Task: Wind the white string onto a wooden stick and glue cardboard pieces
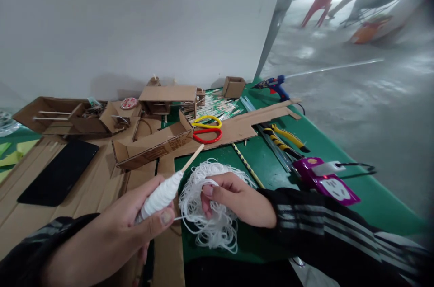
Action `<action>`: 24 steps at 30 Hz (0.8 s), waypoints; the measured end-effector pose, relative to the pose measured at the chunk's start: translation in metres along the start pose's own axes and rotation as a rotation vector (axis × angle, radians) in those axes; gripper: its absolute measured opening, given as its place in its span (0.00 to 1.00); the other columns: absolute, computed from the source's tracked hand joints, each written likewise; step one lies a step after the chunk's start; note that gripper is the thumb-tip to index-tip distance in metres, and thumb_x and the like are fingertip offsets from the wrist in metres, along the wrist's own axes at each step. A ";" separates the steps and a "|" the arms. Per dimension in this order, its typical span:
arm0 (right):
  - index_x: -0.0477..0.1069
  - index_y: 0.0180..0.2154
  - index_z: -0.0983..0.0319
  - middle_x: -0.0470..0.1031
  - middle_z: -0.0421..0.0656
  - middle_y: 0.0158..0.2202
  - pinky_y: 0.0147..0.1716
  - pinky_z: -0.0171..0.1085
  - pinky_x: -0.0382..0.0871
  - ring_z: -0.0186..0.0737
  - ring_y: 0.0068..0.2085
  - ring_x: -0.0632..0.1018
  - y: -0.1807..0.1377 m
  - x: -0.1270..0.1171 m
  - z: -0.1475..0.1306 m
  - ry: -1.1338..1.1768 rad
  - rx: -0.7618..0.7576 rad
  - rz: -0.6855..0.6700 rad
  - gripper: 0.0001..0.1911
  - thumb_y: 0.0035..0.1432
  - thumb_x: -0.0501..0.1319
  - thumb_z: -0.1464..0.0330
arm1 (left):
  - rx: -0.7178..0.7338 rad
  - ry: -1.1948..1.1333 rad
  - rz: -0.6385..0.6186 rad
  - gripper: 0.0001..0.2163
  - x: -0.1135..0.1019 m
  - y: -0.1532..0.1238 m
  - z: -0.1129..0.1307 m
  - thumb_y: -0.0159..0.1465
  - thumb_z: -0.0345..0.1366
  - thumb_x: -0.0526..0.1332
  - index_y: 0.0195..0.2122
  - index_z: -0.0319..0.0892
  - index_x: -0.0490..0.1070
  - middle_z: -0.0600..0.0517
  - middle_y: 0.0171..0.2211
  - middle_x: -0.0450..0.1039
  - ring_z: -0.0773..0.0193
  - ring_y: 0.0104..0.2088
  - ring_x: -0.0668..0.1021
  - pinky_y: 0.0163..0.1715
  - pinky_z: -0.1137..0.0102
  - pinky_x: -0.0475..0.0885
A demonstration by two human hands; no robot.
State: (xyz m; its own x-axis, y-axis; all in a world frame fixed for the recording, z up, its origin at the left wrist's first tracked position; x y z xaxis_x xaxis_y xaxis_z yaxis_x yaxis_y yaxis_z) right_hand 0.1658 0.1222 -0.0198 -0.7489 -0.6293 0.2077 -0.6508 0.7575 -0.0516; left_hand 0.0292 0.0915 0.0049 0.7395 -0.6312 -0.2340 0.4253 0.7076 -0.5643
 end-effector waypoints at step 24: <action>0.70 0.33 0.63 0.71 0.41 0.31 0.34 0.34 0.63 0.37 0.33 0.70 0.002 0.014 -0.004 -0.920 -0.095 -0.101 0.08 0.48 0.65 0.71 | 0.131 0.160 0.043 0.14 0.010 0.023 0.014 0.68 0.49 0.51 0.38 0.44 0.69 0.56 0.30 0.71 0.65 0.31 0.71 0.32 0.74 0.65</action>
State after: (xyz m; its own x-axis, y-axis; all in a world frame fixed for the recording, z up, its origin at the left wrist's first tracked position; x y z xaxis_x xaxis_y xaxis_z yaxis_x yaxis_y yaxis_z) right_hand 0.1545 0.1153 -0.0125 -0.5199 -0.5524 -0.6517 -0.7360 0.6768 0.0134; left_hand 0.0534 0.1063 0.0005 0.6709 -0.6343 -0.3841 0.4667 0.7637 -0.4460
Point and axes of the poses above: each hand's wrist, its own y-axis towards the middle knuckle, its own x-axis out of the palm, z = x × y, the point moved 9 cm from there along y, towards the middle knuckle
